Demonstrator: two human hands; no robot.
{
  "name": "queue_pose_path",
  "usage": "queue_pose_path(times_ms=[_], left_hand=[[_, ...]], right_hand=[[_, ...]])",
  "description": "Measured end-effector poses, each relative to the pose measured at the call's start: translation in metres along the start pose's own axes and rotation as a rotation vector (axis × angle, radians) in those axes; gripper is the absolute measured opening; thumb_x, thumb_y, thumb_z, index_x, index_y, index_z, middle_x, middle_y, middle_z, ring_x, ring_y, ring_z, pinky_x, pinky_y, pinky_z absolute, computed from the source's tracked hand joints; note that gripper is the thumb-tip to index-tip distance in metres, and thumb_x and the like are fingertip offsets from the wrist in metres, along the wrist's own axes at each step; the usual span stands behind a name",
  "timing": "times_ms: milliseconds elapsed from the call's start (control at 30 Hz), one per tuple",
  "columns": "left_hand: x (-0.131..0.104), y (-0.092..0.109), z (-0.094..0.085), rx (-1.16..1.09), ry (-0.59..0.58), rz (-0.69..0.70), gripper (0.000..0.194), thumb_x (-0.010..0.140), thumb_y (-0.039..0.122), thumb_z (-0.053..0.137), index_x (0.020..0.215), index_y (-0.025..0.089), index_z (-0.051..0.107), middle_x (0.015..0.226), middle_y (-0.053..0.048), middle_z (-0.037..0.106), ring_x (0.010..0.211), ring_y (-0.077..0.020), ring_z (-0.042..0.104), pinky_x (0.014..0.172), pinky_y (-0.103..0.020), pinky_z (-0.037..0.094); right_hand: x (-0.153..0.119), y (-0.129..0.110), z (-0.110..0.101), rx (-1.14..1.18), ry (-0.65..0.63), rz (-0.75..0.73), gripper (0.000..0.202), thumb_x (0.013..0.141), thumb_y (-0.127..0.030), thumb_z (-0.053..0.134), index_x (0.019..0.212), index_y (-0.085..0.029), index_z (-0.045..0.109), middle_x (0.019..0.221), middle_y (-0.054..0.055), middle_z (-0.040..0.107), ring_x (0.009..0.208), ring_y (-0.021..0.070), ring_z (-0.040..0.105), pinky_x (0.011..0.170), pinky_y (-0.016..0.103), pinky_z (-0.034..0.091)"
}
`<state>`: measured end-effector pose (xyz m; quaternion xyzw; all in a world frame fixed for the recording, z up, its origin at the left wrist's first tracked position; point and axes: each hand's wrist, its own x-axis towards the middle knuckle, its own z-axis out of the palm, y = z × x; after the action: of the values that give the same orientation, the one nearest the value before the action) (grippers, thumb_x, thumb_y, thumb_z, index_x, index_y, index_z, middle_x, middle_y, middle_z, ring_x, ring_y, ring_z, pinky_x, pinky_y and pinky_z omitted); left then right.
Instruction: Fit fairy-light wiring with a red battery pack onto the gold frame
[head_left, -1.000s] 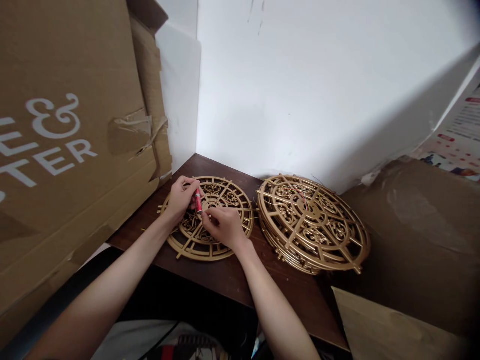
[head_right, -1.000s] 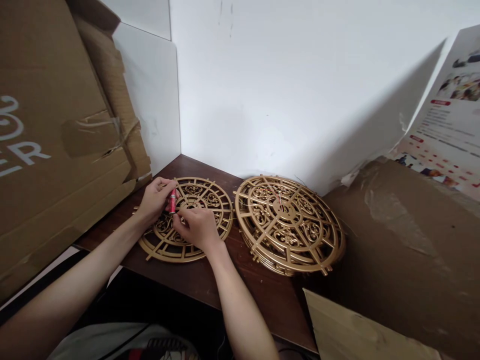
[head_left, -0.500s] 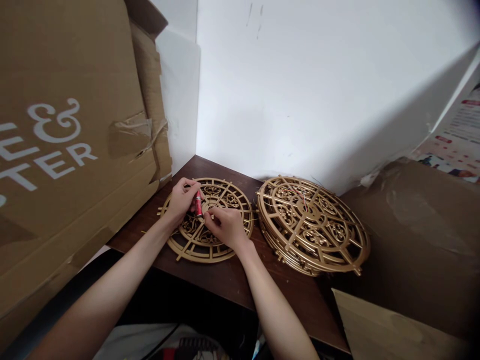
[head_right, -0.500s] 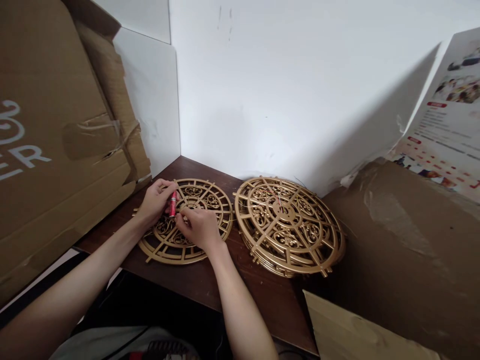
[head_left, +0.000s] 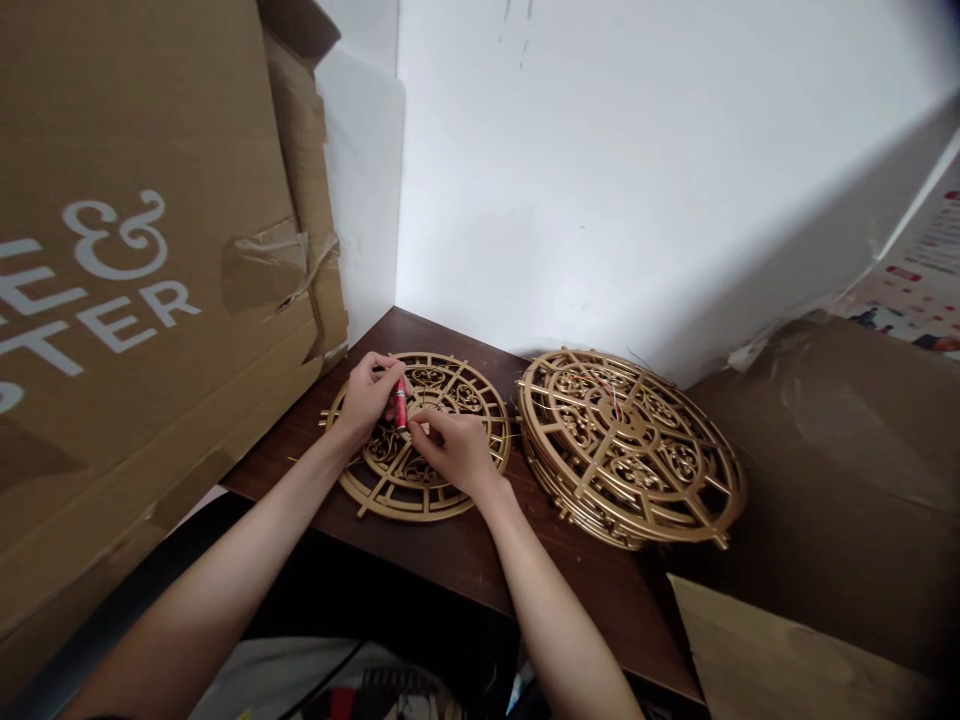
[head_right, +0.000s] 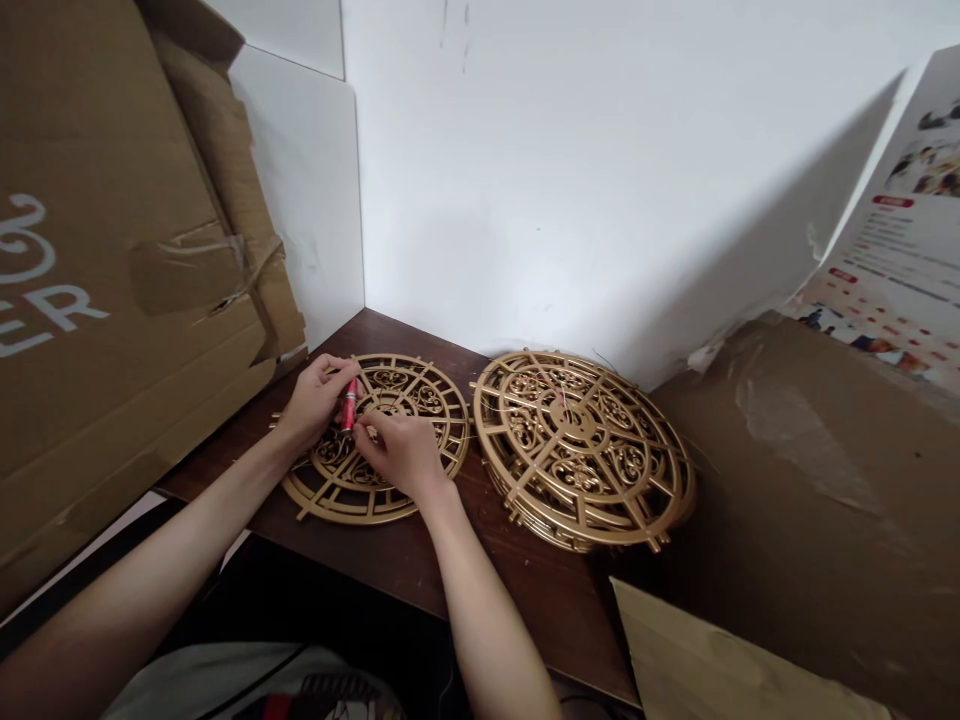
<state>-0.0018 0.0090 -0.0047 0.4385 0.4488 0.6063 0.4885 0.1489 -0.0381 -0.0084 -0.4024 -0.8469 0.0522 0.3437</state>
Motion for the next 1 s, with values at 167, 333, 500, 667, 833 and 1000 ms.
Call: queue_pose_path(times_ms=[167, 333, 500, 667, 833, 1000], left_hand=[[0.0002, 0.0000, 0.0000, -0.007, 0.011, -0.020, 0.025, 0.075, 0.032, 0.064, 0.080, 0.020, 0.043, 0.051, 0.007, 0.060, 0.027, -0.0072, 0.043, 0.026, -0.016, 0.029], [-0.0003, -0.0011, -0.0014, -0.016, 0.007, -0.016, 0.026, 0.076, 0.034, 0.065, 0.080, 0.020, 0.044, 0.052, 0.006, 0.060, 0.029, -0.0071, 0.044, 0.027, -0.016, 0.029], [-0.0006, -0.0005, -0.0010, -0.019, 0.011, -0.021, 0.025, 0.075, 0.033, 0.064, 0.080, 0.020, 0.043, 0.052, 0.006, 0.060, 0.030, -0.0069, 0.044, 0.028, -0.016, 0.029], [-0.0005, -0.0009, 0.0001, -0.012, 0.004, -0.011, 0.027, 0.075, 0.033, 0.065, 0.080, 0.021, 0.041, 0.051, 0.007, 0.060, 0.028, -0.0070, 0.042, 0.027, -0.017, 0.030], [-0.0013, -0.0023, 0.0001, 0.036, -0.008, 0.007, 0.026, 0.075, 0.034, 0.064, 0.080, 0.021, 0.042, 0.051, 0.007, 0.059, 0.027, -0.0074, 0.042, 0.026, -0.017, 0.029], [-0.0025, -0.0038, -0.0004, 0.109, -0.053, 0.040, 0.026, 0.076, 0.036, 0.064, 0.081, 0.021, 0.042, 0.049, 0.008, 0.058, 0.026, -0.0082, 0.042, 0.027, -0.018, 0.029]], right_hand=[[-0.0005, -0.0004, -0.0011, 0.020, 0.015, 0.009, 0.022, 0.092, -0.028, 0.048, 0.085, -0.020, 0.067, 0.055, -0.004, 0.057, 0.048, 0.0074, 0.049, 0.053, 0.019, 0.031], [-0.0014, 0.0001, -0.0008, 0.041, 0.007, -0.006, 0.020, 0.090, -0.028, 0.050, 0.081, -0.020, 0.067, 0.053, -0.004, 0.056, 0.048, 0.0079, 0.051, 0.053, 0.018, 0.033], [-0.0018, -0.0005, -0.0009, 0.065, 0.023, -0.015, 0.019, 0.089, -0.028, 0.053, 0.078, -0.019, 0.065, 0.053, -0.004, 0.057, 0.048, 0.0078, 0.051, 0.053, 0.018, 0.034], [-0.0024, 0.0013, 0.0026, 0.032, 0.016, -0.045, 0.020, 0.089, -0.029, 0.053, 0.078, -0.019, 0.065, 0.053, -0.004, 0.056, 0.049, 0.0082, 0.051, 0.054, 0.019, 0.033], [-0.0023, 0.0027, 0.0038, 0.008, 0.007, -0.043, 0.021, 0.090, -0.030, 0.052, 0.077, -0.019, 0.065, 0.055, -0.003, 0.058, 0.051, 0.0085, 0.053, 0.055, 0.019, 0.033], [-0.0019, 0.0004, 0.0034, -0.020, -0.010, -0.067, 0.028, 0.091, -0.035, 0.052, 0.071, -0.019, 0.064, 0.056, -0.001, 0.060, 0.052, 0.0097, 0.054, 0.056, 0.020, 0.034]])
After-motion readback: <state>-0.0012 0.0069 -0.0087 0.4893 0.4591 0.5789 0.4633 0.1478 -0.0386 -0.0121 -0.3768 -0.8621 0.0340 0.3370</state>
